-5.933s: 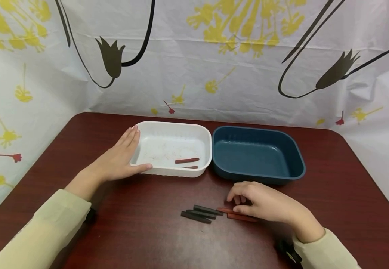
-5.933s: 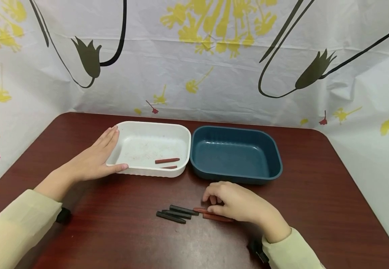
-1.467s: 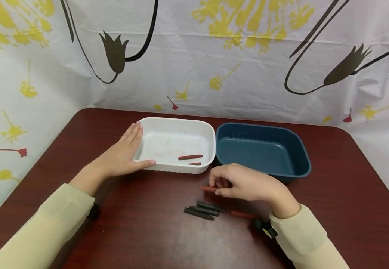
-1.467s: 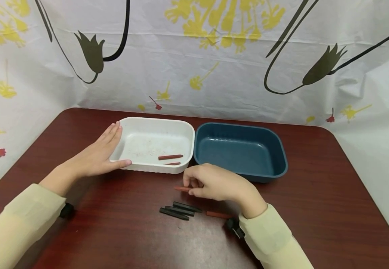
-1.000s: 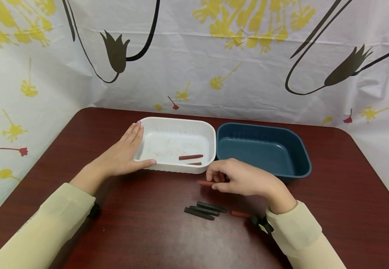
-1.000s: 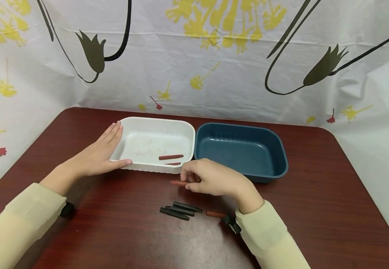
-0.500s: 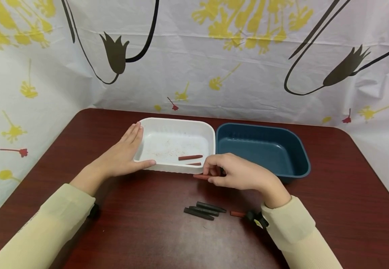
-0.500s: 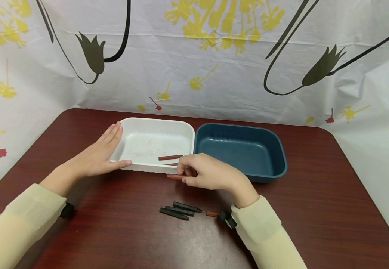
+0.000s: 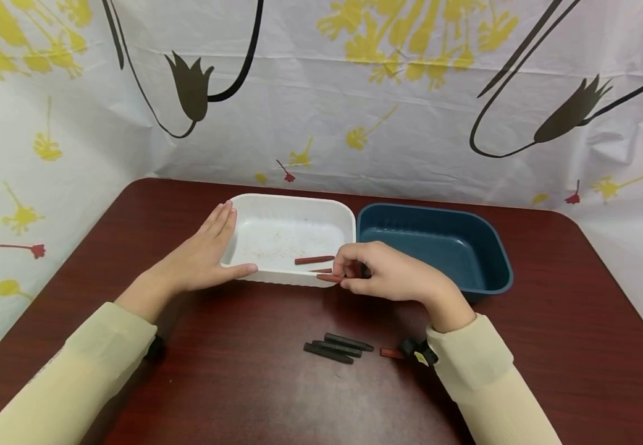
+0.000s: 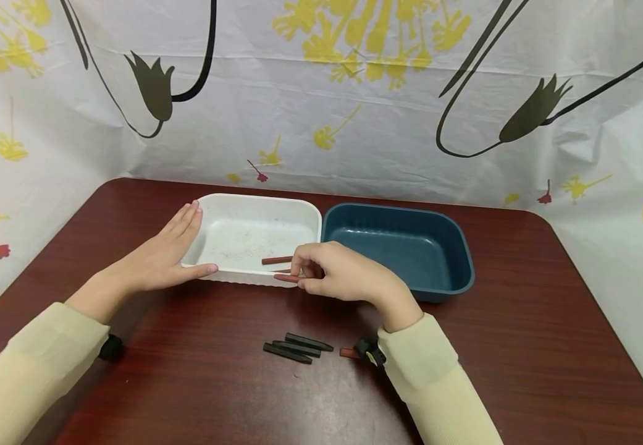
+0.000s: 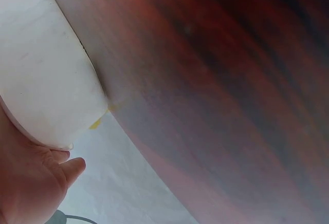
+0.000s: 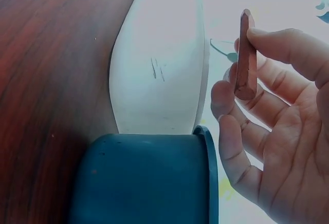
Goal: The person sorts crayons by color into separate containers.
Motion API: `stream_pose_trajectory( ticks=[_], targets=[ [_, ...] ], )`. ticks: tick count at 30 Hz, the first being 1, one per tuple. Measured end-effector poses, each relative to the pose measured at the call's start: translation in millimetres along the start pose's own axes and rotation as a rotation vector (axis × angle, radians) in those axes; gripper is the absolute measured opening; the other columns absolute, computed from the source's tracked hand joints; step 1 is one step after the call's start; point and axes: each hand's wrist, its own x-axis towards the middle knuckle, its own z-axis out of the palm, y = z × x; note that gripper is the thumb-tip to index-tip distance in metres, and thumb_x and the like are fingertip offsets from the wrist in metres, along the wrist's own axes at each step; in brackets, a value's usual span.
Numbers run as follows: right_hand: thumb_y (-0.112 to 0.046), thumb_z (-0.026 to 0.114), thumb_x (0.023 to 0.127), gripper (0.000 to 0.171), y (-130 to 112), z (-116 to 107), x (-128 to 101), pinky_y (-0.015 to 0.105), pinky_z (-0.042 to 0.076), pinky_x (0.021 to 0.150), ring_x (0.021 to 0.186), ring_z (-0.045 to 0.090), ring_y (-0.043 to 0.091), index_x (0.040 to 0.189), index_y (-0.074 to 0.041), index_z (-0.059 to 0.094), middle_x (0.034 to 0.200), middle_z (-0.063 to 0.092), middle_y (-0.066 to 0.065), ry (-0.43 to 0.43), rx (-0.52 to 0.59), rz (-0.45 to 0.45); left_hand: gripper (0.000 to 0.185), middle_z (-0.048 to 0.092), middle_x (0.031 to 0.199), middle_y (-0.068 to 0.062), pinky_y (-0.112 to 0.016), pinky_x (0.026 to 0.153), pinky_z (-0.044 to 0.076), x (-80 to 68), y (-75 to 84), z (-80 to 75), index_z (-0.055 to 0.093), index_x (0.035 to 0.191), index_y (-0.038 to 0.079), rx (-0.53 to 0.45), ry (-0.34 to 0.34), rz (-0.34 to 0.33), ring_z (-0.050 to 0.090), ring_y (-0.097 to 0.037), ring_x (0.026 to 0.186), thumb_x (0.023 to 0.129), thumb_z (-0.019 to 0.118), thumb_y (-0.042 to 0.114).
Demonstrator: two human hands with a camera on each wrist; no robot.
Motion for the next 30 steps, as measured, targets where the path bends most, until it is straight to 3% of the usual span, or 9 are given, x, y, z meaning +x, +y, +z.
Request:
stream_pose_trajectory(
  ticks=[11, 23, 30],
  targets=[
    [-0.010, 0.066, 0.094, 0.008, 7.2, -4.8, 15.9, 0.030, 0.048, 0.066, 0.074, 0.053, 0.014, 0.102, -0.013, 0.065, 0.081, 0.058, -0.001, 0.026, 0.049, 0.045, 0.114, -0.008, 0.167, -0.018, -0.059, 0.122, 0.015, 0.4, -1.5, 0.9, 0.002, 0.157, -0.004, 0.006, -0.001, -0.006, -0.007, -0.033, 0.156, 0.088, 0.053, 0.072],
    [-0.013, 0.065, 0.096, 0.007, 10.4, -6.6, 31.9, 0.035, 0.052, 0.074, 0.079, 0.055, 0.016, 0.102, -0.012, 0.065, 0.083, 0.060, 0.000, 0.038, 0.047, 0.043, 0.114, -0.005, 0.167, -0.019, -0.054, 0.125, 0.012, 1.6, -1.5, 0.2, 0.005, 0.157, -0.006, 0.028, 0.018, 0.003, -0.005, -0.034, 0.156, 0.088, 0.054, 0.070],
    [-0.013, 0.065, 0.096, 0.006, 13.4, -3.6, 38.1, 0.032, 0.050, 0.071, 0.080, 0.055, 0.016, 0.102, -0.013, 0.066, 0.086, 0.062, 0.001, 0.050, 0.083, 0.053, 0.115, -0.009, 0.167, -0.017, -0.056, 0.124, 0.013, 2.3, -2.3, 1.7, 0.002, 0.157, -0.004, 0.025, -0.003, -0.006, -0.007, -0.033, 0.156, 0.088, 0.052, 0.073]
  ],
)
